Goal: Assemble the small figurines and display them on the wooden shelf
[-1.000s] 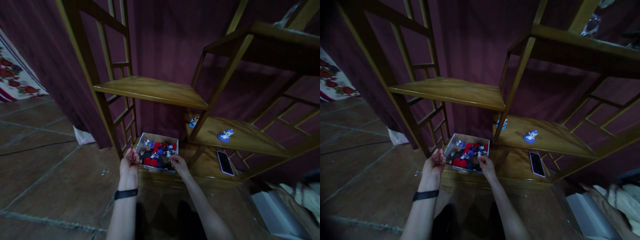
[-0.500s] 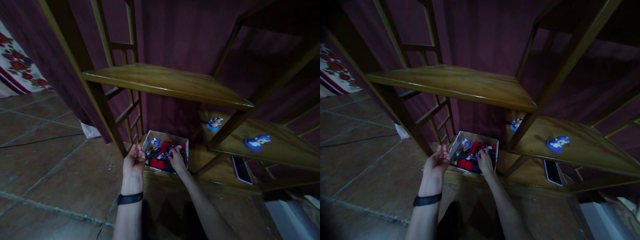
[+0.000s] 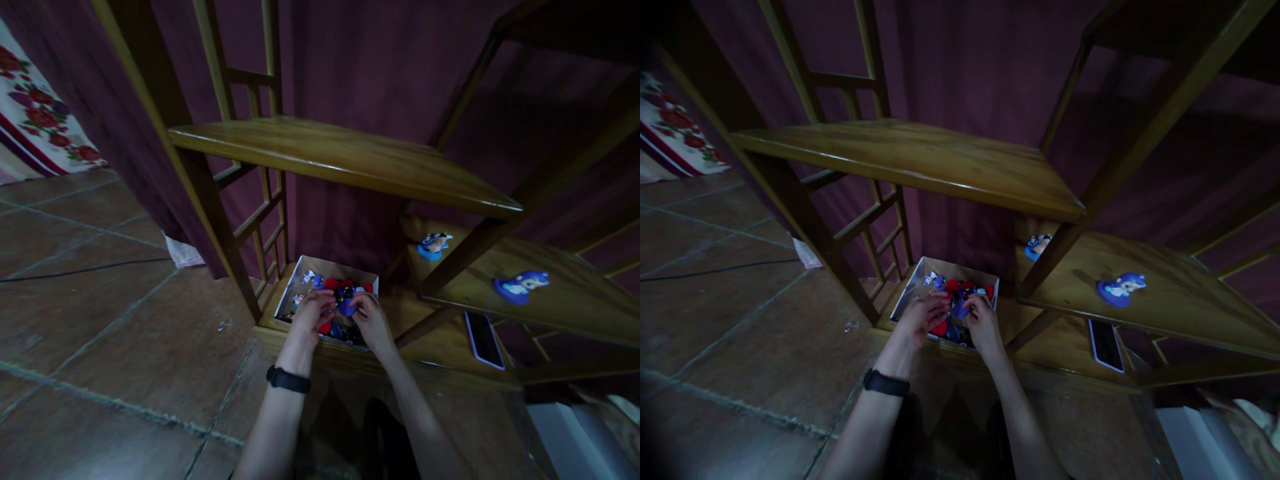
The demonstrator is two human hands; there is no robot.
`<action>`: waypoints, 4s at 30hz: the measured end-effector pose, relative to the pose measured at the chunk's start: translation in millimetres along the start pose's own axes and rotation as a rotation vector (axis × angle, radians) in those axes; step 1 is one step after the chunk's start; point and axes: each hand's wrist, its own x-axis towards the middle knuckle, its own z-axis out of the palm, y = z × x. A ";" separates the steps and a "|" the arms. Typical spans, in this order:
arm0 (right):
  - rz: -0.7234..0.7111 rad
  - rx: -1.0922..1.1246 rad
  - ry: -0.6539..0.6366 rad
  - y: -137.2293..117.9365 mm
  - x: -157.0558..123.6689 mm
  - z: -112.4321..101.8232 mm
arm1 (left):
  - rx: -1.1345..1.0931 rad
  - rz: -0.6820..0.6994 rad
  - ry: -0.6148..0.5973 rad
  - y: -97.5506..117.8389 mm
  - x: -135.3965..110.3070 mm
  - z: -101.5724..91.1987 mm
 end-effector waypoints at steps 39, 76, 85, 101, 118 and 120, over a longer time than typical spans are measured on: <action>0.469 -0.229 -0.357 16.0 16.1 12.4 | -0.241 0.115 0.155 21.5 5.3 -24.6; 0.238 -0.119 -0.258 8.3 15.2 12.8 | 0.041 0.300 0.363 10.0 17.6 -18.8; 0.143 -0.578 -0.375 -2.3 7.8 21.9 | -0.045 0.331 0.472 17.3 18.5 -33.2; -0.060 -0.675 -0.599 -6.9 -6.9 34.6 | -0.125 0.323 0.427 21.7 12.0 -32.3; -0.034 -0.585 -0.392 -1.8 17.3 17.0 | -0.193 0.320 0.427 29.2 5.9 -31.3; -0.016 -0.605 -0.430 -4.9 18.1 25.5 | -0.204 0.321 0.421 29.3 5.6 -31.4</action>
